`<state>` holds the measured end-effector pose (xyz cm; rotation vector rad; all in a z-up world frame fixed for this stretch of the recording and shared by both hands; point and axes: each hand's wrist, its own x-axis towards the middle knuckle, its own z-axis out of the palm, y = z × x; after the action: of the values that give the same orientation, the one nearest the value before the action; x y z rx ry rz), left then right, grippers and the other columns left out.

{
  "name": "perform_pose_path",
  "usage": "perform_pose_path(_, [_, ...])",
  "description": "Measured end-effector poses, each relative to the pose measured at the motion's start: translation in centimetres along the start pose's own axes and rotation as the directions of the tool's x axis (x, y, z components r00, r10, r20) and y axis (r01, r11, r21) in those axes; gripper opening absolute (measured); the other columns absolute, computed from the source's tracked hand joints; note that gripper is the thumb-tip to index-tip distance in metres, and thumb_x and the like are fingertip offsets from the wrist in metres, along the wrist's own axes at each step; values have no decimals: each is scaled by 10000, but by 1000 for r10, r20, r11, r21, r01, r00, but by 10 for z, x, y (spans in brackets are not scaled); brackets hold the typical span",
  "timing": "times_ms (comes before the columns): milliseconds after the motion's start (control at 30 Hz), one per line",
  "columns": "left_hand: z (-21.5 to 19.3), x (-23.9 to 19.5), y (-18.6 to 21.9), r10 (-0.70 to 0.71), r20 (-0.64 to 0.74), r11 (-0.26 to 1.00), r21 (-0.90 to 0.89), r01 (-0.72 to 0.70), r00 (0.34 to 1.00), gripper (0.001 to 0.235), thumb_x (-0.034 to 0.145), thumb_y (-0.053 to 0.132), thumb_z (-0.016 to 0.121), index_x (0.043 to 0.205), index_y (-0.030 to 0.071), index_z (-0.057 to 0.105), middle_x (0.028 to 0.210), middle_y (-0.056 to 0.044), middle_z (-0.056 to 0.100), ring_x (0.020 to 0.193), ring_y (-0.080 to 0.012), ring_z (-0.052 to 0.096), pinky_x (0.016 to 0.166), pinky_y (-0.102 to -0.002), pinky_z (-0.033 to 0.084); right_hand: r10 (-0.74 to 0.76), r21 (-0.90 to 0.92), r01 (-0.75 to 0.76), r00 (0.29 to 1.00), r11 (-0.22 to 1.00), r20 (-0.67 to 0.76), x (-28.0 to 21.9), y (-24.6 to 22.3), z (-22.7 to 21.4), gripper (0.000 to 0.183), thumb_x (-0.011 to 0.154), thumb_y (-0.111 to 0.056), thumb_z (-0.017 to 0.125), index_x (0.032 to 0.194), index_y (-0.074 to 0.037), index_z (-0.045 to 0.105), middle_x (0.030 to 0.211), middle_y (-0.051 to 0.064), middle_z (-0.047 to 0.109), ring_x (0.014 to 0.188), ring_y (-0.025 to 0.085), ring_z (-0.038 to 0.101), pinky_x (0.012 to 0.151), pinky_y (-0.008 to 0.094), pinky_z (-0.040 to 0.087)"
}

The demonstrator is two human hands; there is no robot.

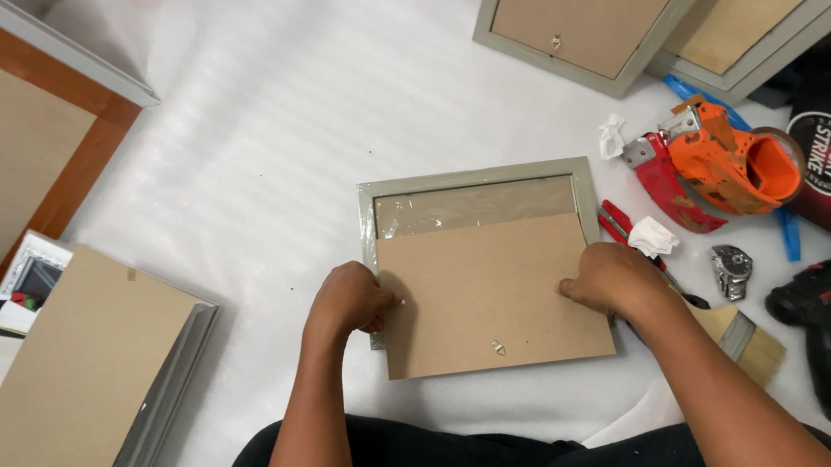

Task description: Cleaning a glass pane and assembling a picture frame with a photo.

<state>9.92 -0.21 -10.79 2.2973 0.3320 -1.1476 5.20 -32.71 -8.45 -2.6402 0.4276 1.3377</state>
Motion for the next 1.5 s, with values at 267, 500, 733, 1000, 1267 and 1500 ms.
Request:
perform_pose_path(267, [-2, -14, 14, 76, -66, 997, -10, -77, 995, 174, 849, 87, 726, 931, -65, 697, 590, -178, 680, 491, -283, 719, 561, -363, 609, -1, 90, 7, 998, 996, -65, 7, 4, 4, 914, 878, -385, 625, 1590, -6, 193, 1332, 323, 646, 1297, 458, 609, 1090, 549, 488])
perform_pose_path(500, [1, -15, 18, 96, -119, 994, 59, -90, 988, 317, 866, 90, 766, 1103, -88, 654, 842, -260, 717, 575, -357, 742, 627, -438, 631, -18, 19, 19, 998, 1000, -56, 20, 6, 9, 925, 891, -415, 597, 1662, -135, 170, 1410, 293, 616, 1353, 434, 571, 1114, 535, 455])
perform_pose_path(733, [7, 4, 11, 114, -188, 989, 110, -94, 976, 295, 890, 135, 739, 1079, -80, 669, 920, -293, 713, 799, -449, 757, 648, -477, 639, -24, 57, 26, 999, 998, -38, 18, 5, 5, 929, 920, -442, 549, 1679, -204, 68, 1462, 310, 549, 1378, 452, 535, 1133, 531, 432])
perform_pose_path(1000, [9, -3, 15, 114, -193, 986, 144, -87, 975, 312, 898, 198, 740, 1061, -59, 672, 980, -305, 719, 920, -470, 743, 722, -516, 634, 14, 164, 1, 996, 986, -89, 23, 2, 11, 884, 956, -384, 546, 1683, -241, 65, 1474, 362, 476, 1359, 500, 526, 1112, 544, 449])
perform_pose_path(1267, [24, 1, 14, 140, -248, 969, 231, -82, 959, 332, 893, 269, 740, 1082, 1, 688, 982, -279, 730, 951, -458, 737, 699, -509, 637, 18, 232, 9, 994, 973, -112, 24, 1, 13, 859, 987, -397, 525, 1683, -283, 34, 1459, 386, 390, 1337, 540, 519, 1081, 568, 462])
perform_pose_path(1500, [75, -78, 76, 498, 93, 589, 694, -414, 862, 1197, 696, 356, 960, 1630, 156, 239, 1622, -271, 255, 1501, -462, 212, 1198, -590, 236, 11, 232, 18, 992, 972, -123, 33, 7, 19, 843, 1004, -426, 484, 1683, -260, 14, 1462, 409, 360, 1344, 559, 498, 1074, 606, 446])
